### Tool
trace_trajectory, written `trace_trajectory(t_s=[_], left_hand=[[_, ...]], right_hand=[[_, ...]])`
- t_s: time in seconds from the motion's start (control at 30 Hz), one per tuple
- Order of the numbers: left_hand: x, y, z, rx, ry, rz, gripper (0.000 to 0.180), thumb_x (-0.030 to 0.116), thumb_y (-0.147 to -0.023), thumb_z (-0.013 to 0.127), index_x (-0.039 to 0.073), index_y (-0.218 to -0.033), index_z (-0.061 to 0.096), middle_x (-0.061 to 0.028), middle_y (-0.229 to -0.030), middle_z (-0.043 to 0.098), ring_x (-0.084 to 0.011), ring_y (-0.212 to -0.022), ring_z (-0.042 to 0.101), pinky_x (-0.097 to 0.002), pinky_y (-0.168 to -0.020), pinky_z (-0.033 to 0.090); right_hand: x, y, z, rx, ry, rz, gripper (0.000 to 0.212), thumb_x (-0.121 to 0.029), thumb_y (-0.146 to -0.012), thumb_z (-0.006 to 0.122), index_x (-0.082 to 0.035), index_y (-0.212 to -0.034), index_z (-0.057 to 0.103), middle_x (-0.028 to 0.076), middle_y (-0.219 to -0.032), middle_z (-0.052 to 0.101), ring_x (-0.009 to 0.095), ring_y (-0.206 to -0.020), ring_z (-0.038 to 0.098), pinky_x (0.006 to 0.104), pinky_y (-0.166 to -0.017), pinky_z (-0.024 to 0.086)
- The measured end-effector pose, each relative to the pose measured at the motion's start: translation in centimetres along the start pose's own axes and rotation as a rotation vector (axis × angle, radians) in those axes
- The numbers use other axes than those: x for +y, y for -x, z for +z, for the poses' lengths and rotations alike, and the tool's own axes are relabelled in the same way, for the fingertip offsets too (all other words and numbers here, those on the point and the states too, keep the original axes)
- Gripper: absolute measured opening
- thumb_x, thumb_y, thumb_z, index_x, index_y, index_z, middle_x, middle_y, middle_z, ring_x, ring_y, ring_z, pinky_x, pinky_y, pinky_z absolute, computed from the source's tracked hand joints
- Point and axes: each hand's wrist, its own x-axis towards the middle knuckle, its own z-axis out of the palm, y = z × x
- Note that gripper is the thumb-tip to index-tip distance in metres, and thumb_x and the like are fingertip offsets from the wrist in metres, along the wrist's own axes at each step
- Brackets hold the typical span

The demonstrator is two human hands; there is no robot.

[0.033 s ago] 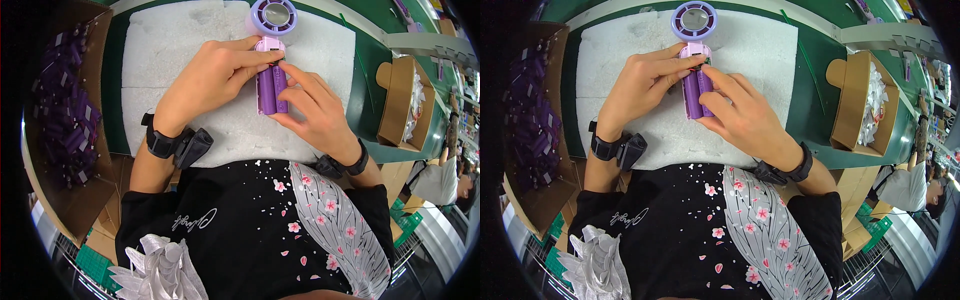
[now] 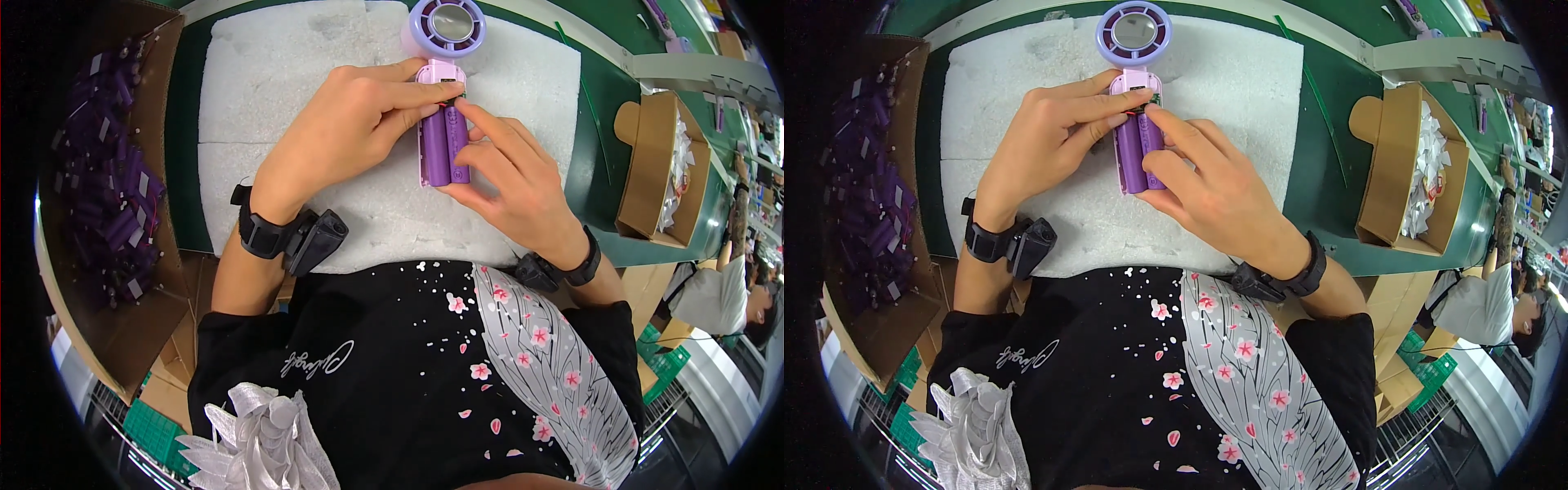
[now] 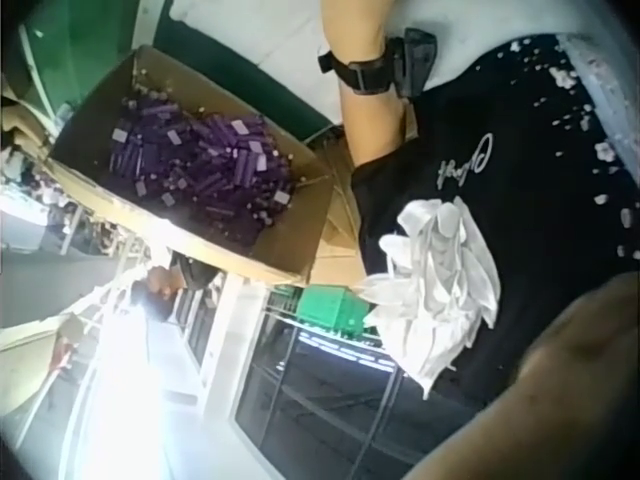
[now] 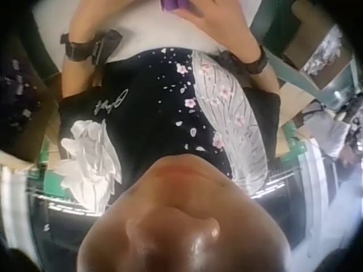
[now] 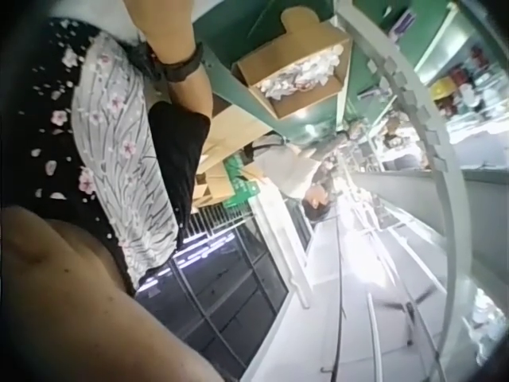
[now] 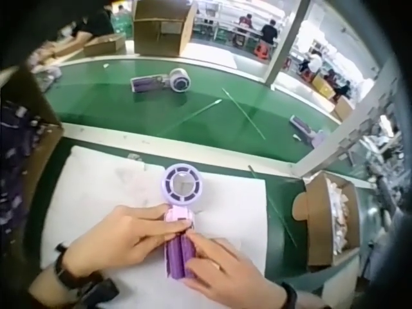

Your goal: Assembling handheld fans by installing internal motors, circuit boards, and batteries into the plastic housing.

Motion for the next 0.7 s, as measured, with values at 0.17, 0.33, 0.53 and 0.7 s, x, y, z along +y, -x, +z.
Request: trace_trajectory(t_s=[0.17, 0.33, 0.53, 0.7], left_hand=[[-0.3, 0.1, -0.1, 0.007, 0.03, -0.005, 0.036, 0.008, -0.079, 0.069, 0.014, -0.115, 0.068, -0.017, -0.102, 0.068, -0.0234, -0.067, 0.066, -0.0295, -0.063, 0.052], [-0.5, 0.3, 0.3, -0.01, 0.265, -0.123, 0.045, 0.01, -0.072, 0.078, 0.014, -0.116, 0.068, -0.0134, -0.098, 0.07, -0.0169, -0.066, 0.066, -0.027, -0.064, 0.052], [-0.6, 0.2, 0.3, -0.068, 0.38, -0.3, 0.055, 0.002, -0.066, 0.079, 0.011, -0.119, 0.066, -0.0133, -0.11, 0.064, -0.0127, -0.075, 0.065, -0.0253, -0.071, 0.052], [-0.1, 0.2, 1.4, -0.041, 0.385, -0.21, 0.054, 0.003, -0.066, 0.079, 0.012, -0.118, 0.066, -0.0129, -0.103, 0.069, -0.0142, -0.074, 0.066, -0.0259, -0.07, 0.052]], right_hand=[[-0.1, 0.1, 0.4, 0.022, -0.015, 0.015, 0.038, -0.009, -0.057, 0.085, -0.003, -0.085, 0.06, 0.015, -0.124, 0.057, 0.026, -0.087, 0.061, 0.0334, -0.074, 0.052], [-0.8, -0.6, 0.9, 0.05, -0.128, 0.206, 0.039, -0.009, -0.057, 0.086, -0.003, -0.088, 0.062, 0.012, -0.114, 0.06, 0.026, -0.087, 0.061, 0.0328, -0.073, 0.052], [0.4, -1.9, 0.7, 0.08, -0.265, 0.282, 0.04, -0.01, -0.063, 0.084, -0.003, -0.096, 0.065, 0.009, -0.104, 0.059, 0.025, -0.086, 0.061, 0.0321, -0.071, 0.052], [2.6, -1.2, 1.1, 0.096, -0.179, 0.082, 0.037, -0.012, -0.068, 0.08, -0.004, -0.101, 0.066, 0.009, -0.104, 0.059, 0.025, -0.086, 0.061, 0.0323, -0.071, 0.051]])
